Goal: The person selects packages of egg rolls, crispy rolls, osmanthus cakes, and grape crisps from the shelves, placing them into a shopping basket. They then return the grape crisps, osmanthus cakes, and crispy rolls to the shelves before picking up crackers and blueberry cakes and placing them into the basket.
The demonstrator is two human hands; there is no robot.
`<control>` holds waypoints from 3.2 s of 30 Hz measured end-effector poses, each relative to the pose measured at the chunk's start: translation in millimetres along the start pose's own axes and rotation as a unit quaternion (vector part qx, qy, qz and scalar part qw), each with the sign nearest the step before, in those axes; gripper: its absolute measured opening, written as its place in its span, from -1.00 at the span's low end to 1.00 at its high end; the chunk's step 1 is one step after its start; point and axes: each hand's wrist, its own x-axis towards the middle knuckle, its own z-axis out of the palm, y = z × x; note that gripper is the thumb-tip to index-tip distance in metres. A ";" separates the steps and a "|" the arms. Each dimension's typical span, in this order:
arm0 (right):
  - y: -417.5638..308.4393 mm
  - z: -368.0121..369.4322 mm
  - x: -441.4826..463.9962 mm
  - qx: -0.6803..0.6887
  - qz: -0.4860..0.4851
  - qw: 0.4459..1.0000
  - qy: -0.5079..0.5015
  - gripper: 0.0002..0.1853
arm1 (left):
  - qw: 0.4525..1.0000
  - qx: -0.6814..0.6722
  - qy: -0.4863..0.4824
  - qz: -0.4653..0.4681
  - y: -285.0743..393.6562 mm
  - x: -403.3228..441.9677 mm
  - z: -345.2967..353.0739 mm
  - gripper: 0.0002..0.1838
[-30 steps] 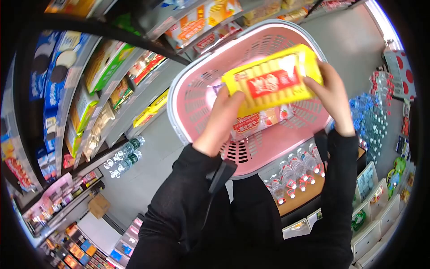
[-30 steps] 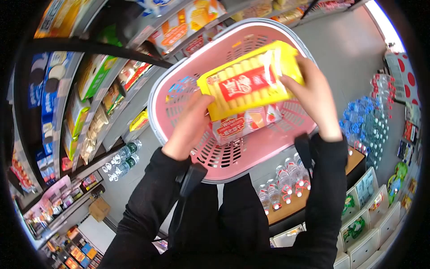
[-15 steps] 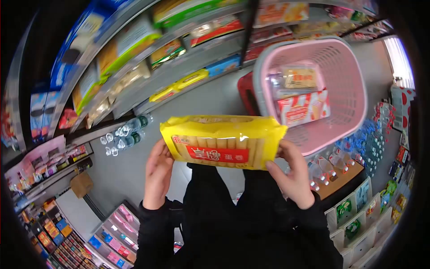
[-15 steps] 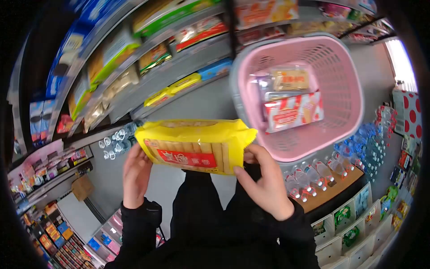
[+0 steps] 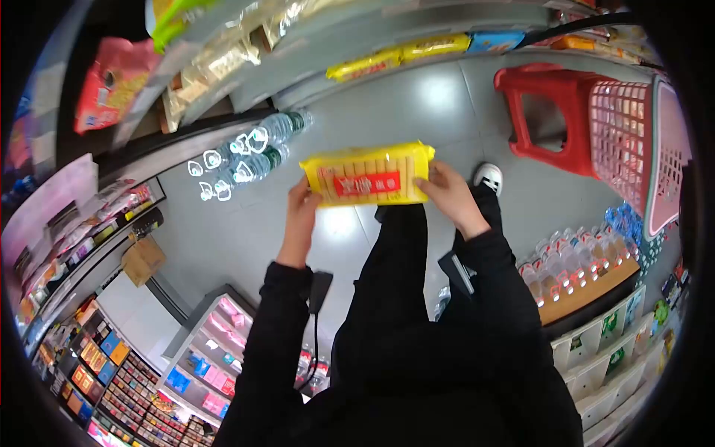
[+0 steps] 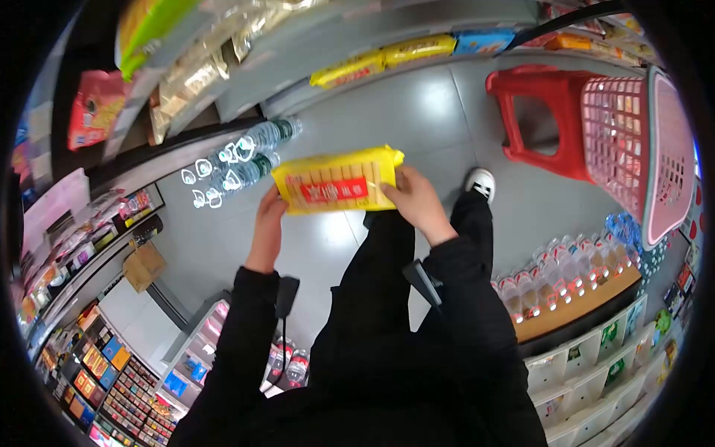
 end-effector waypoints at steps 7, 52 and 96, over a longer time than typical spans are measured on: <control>63.0 55.9 89.3 -0.025 0.010 0.999 0.030 -0.72 | 0.992 -0.024 0.085 -0.089 -44.0 92.2 -32.1 -0.62; 140.5 180.4 375.1 -0.165 -0.223 0.959 -0.054 -0.40 | 0.943 -0.188 0.273 -0.035 -138.9 369.1 -118.9 -0.58; 17.9 -153.5 -120.2 0.034 -0.037 0.996 0.072 -0.46 | 0.943 -0.136 -0.215 -0.217 69.2 2.7 161.9 -0.63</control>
